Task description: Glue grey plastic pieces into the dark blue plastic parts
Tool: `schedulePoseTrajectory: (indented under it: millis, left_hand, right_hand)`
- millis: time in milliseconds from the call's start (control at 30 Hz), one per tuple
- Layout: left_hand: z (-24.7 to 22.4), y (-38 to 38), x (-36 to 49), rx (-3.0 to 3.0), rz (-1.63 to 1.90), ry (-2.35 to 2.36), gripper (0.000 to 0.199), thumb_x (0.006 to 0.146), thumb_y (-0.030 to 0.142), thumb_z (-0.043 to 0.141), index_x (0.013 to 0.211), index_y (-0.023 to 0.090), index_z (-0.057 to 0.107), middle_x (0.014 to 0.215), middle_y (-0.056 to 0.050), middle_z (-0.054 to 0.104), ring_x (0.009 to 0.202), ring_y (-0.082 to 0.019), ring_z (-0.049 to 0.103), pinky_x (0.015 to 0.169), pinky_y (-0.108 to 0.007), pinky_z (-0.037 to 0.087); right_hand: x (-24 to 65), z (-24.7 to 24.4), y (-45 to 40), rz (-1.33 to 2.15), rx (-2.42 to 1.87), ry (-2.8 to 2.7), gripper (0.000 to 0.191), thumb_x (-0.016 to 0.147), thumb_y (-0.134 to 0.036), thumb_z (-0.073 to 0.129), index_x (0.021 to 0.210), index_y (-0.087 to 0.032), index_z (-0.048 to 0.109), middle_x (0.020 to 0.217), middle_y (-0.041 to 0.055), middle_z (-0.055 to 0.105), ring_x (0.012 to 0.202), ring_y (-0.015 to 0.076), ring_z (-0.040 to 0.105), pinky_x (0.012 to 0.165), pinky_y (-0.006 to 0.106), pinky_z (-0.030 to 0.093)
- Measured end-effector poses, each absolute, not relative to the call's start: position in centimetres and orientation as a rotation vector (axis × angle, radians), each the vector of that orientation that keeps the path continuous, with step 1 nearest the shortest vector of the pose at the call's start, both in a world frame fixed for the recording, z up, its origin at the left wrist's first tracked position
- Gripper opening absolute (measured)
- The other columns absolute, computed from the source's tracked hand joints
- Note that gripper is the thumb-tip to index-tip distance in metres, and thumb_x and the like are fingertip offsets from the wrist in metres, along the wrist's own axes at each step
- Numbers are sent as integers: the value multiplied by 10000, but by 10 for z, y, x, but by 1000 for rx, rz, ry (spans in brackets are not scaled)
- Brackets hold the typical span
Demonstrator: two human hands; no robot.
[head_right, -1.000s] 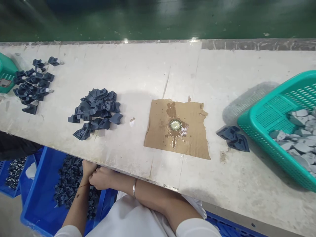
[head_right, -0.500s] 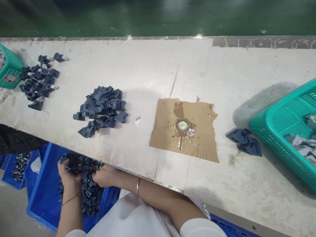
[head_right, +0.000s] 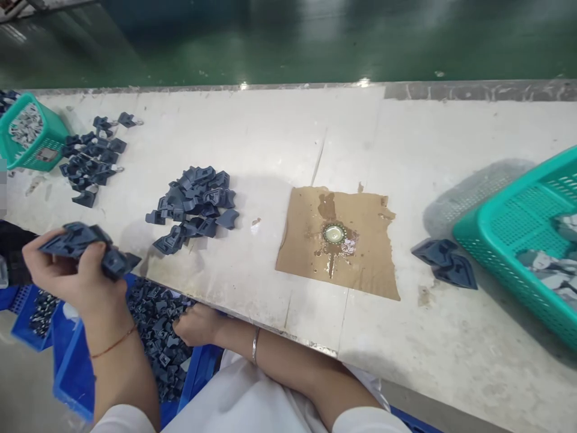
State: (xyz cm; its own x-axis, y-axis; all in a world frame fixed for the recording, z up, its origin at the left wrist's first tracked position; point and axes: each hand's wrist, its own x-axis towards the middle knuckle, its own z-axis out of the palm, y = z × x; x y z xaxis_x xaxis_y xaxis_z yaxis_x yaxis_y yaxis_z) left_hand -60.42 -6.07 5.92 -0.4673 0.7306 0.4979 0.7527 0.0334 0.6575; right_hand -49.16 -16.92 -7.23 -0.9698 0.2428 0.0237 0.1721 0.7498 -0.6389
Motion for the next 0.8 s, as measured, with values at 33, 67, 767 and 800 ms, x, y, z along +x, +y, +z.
schedulePoseTrajectory:
  millis: [33,67,767,800]
  left_hand:
    - [59,-49,-596,-1650,-1432,-2180,496,698,426,658,1097,197,472,1004,-34,506,877,-176,570,783,-363,521]
    - [60,-39,-588,-1708,-1401,-2135,481,707,379,693,1106,173,522,1038,-49,540,933,-185,585,825,-358,519]
    - [-34,-157,-643,-1561,-995,-2542,337,1004,417,616,1208,149,625,1150,-89,666,1012,-225,672,875,-430,600]
    - [-49,-170,-646,-1639,-894,-2637,331,987,426,651,1160,144,656,1112,-72,683,971,-217,680,849,-405,605]
  right_hand:
    - [-492,-73,-170,1017,-338,-2838,154,1012,-256,613,982,-125,688,929,39,730,872,166,706,773,321,588]
    - [-492,-74,-170,1014,-339,-2838,163,1013,-278,627,988,-129,688,935,34,725,867,162,704,773,322,593]
    - [-503,-68,-167,1164,-279,-3105,257,1010,-345,657,1165,-142,680,1137,72,711,989,193,705,867,394,616]
    - [-505,-67,-168,1158,-284,-3123,265,1008,-344,659,1178,-143,678,1163,78,707,1016,201,702,887,407,613]
